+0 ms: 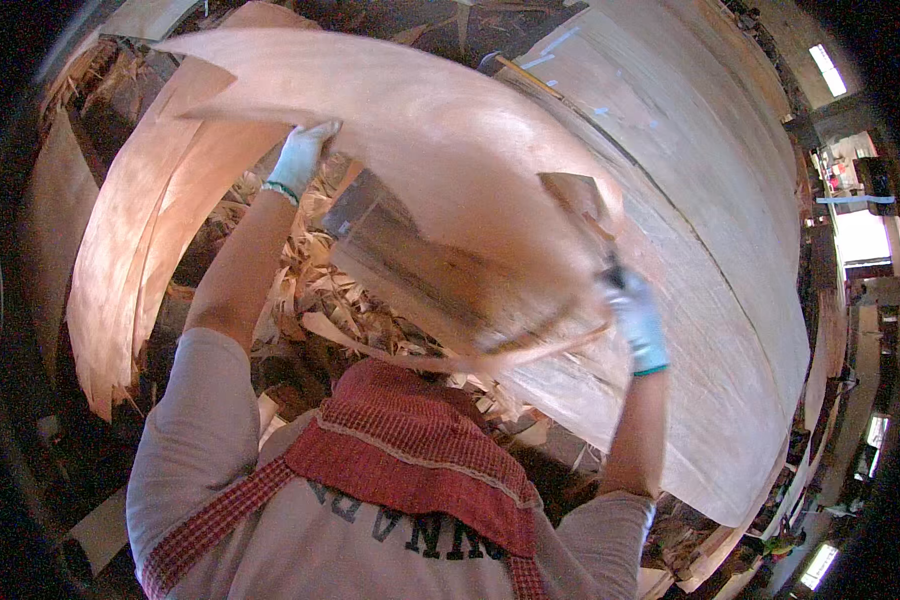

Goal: The person processes large sheets of wood veneer by hand. They use a handheld blade to trim thin strips and damaged sections from the surface of stacked veneer sheets, peeling away the discarded material and using adhesive tape to secure parts of the sheets together. They move the large sheets to a nearby stack after finishing the surface work.

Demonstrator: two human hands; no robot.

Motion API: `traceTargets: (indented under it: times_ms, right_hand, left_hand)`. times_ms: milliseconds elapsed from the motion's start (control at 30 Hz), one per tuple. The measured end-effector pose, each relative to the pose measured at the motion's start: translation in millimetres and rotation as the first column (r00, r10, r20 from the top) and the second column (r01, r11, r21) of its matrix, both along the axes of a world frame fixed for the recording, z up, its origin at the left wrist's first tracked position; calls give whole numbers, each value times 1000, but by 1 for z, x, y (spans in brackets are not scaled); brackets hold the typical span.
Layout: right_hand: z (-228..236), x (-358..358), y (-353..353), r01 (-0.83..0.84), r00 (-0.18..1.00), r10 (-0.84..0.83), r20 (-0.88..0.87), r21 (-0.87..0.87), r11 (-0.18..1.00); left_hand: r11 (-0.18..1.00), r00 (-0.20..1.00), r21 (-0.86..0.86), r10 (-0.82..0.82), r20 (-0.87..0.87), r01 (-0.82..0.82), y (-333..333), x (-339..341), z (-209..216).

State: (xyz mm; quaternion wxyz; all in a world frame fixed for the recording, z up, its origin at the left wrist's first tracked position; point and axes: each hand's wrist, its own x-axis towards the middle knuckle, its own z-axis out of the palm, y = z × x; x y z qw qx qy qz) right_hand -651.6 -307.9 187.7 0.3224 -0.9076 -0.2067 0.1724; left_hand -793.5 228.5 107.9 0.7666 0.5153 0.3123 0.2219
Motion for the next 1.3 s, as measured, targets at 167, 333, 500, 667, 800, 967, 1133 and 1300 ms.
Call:
traceTargets:
  times_ms: [167,333,500,667,800,967,1133,1300]
  right_hand:
    - [-119,-47,35,20,995,-16,-97,41,999]
    - [-151,-52,27,125,960,-131,-246,-40,991]
    - [-144,-47,26,113,967,-127,-222,-75,991]
    - [-103,-67,-16,-316,943,269,-194,-276,908]
    - [-80,-55,-141,-22,976,-85,-200,-481,876]
    - [-36,-30,-222,620,761,-431,484,-349,702]
    - [-87,-29,-91,492,867,-466,-176,158,856]
    - [-92,-106,165,-122,957,254,137,-606,786]
  left_hand:
    - [978,945,151,178,-276,-140,54,-22,-119]
    - [302,730,953,650,-210,6,-34,-15,-102]
    - [-38,905,905,58,-421,423,-172,-31,-113]
    - [-53,895,896,110,-433,440,-181,-32,-126]
    - [-31,891,894,97,-443,448,-180,-35,-124]
    - [-48,892,896,125,-433,442,-179,-37,-116]
    - [137,849,869,186,-494,476,-142,-28,-107]
    - [128,951,968,197,-240,218,-115,-32,-127]
